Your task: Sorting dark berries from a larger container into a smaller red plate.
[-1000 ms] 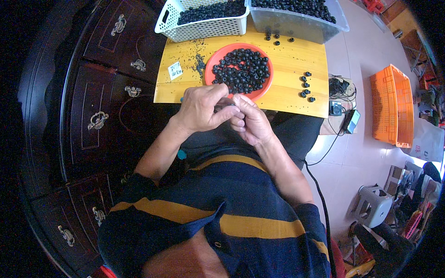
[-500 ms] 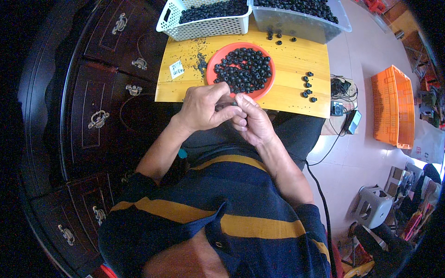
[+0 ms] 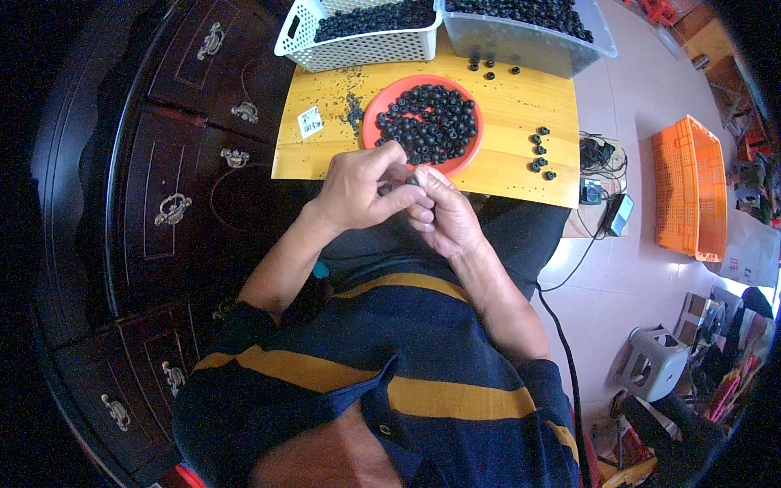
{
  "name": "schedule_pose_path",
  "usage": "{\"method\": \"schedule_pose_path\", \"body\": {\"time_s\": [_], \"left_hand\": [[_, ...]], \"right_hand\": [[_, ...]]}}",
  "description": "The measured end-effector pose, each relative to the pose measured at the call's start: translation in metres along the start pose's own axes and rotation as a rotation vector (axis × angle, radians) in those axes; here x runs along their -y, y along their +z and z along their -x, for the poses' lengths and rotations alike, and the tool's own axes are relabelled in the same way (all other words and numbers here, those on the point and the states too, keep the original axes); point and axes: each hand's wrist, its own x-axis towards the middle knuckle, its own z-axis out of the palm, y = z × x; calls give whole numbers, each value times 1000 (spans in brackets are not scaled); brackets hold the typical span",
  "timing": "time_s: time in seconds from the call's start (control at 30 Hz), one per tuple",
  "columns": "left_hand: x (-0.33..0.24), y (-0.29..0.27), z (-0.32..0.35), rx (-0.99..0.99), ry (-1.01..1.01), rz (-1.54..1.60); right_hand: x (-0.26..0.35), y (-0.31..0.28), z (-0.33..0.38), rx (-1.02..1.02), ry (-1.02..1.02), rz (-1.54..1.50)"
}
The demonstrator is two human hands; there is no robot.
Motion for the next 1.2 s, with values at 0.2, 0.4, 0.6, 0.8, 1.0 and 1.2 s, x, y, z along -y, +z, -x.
{"method": "schedule_pose_path", "body": {"time_s": [0.2,0.4,0.6,0.8,1.0,1.2], "left_hand": [[13,5,5,84,-174,478],[11,6,2,141,-274,646],[12,12,4,147,-311,693],[8,8,6,153,-350,492],[12,11,10,175,-354,493],[10,14,6,168,-316,454]], "right_hand": [[1,-1,0,65,34,-55],[1,-7,0,70,53,-78],[5,-10,2,140,34,-139],[31,-30,13,-185,-253,436],[75,-41,33,-761,-657,1721],[88,-65,31,-886,-614,1888]]}}
